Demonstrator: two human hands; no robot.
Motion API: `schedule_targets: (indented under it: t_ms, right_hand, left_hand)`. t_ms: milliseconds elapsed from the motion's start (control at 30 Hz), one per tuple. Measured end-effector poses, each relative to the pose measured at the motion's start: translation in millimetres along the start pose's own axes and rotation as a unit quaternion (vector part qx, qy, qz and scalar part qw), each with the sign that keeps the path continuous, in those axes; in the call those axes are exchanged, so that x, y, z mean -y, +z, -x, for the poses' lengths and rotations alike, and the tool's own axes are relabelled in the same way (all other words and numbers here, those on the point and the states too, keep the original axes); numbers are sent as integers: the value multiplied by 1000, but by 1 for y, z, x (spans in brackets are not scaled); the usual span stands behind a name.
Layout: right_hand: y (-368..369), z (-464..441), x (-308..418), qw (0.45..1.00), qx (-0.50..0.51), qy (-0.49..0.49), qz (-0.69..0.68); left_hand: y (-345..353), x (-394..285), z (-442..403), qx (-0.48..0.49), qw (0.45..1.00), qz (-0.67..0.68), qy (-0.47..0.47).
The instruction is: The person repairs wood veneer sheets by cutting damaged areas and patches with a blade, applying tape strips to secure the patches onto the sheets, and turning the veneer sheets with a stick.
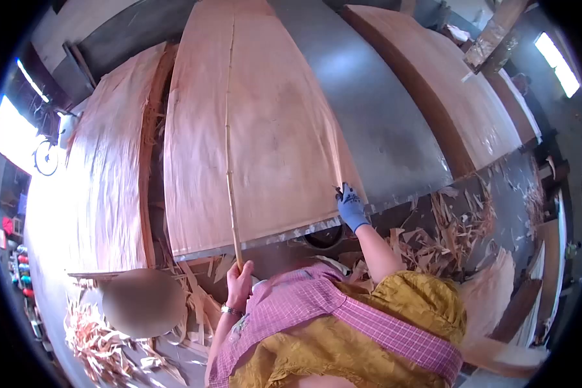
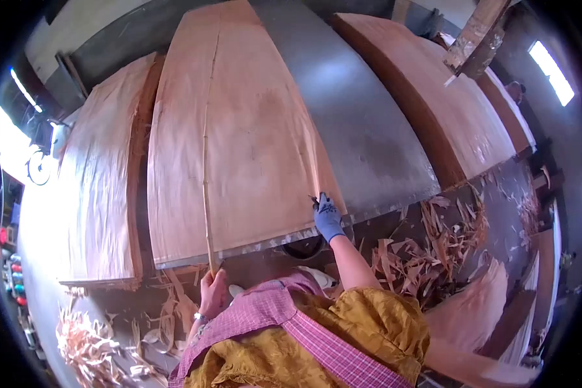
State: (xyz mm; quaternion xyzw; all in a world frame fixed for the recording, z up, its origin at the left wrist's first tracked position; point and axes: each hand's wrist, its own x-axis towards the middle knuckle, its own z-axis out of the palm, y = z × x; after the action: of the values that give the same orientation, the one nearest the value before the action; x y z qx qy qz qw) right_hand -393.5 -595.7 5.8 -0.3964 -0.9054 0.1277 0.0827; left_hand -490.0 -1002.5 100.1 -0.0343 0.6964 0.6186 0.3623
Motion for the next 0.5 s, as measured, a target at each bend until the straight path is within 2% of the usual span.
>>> schedule_targets:
  t_ms: [100, 133, 233, 300, 333, 367, 433, 467, 500]
  right_hand:
    - [-9, 1, 38, 997, -21, 48, 62]
    - [-18, 0, 58, 993, 42, 100, 44]
    - [-1, -3, 108, 998, 49, 26, -28]
    - [-20, 9, 178, 948, 117, 36, -293]
    - [-10, 9, 205, 935, 124, 7, -333]
    - [2, 7, 232, 936, 135, -27, -324]
    - [25, 0, 285, 948, 156, -102, -257]
    - [29, -4, 314, 929, 202, -102, -292]
    - [36, -3, 343, 906, 250, -102, -325]
  left_hand:
    - [-41, -21, -8, 26, 1000, 5, 5]
    - [-54, -24, -16, 30, 999, -2, 11]
    - [-77, -26, -40, 37, 999, -25, 25]
    - [-85, -26, -54, 30, 998, -45, 13]
    - [-88, -26, -61, 21, 998, -57, -5]
    - [-90, -26, -68, 9, 997, -68, -21]
    - [-96, 18, -100, -18, 997, -70, 34]
    - [-97, 24, -104, -31, 995, -86, 33]
    - [-101, 59, -124, -54, 988, -96, 108]
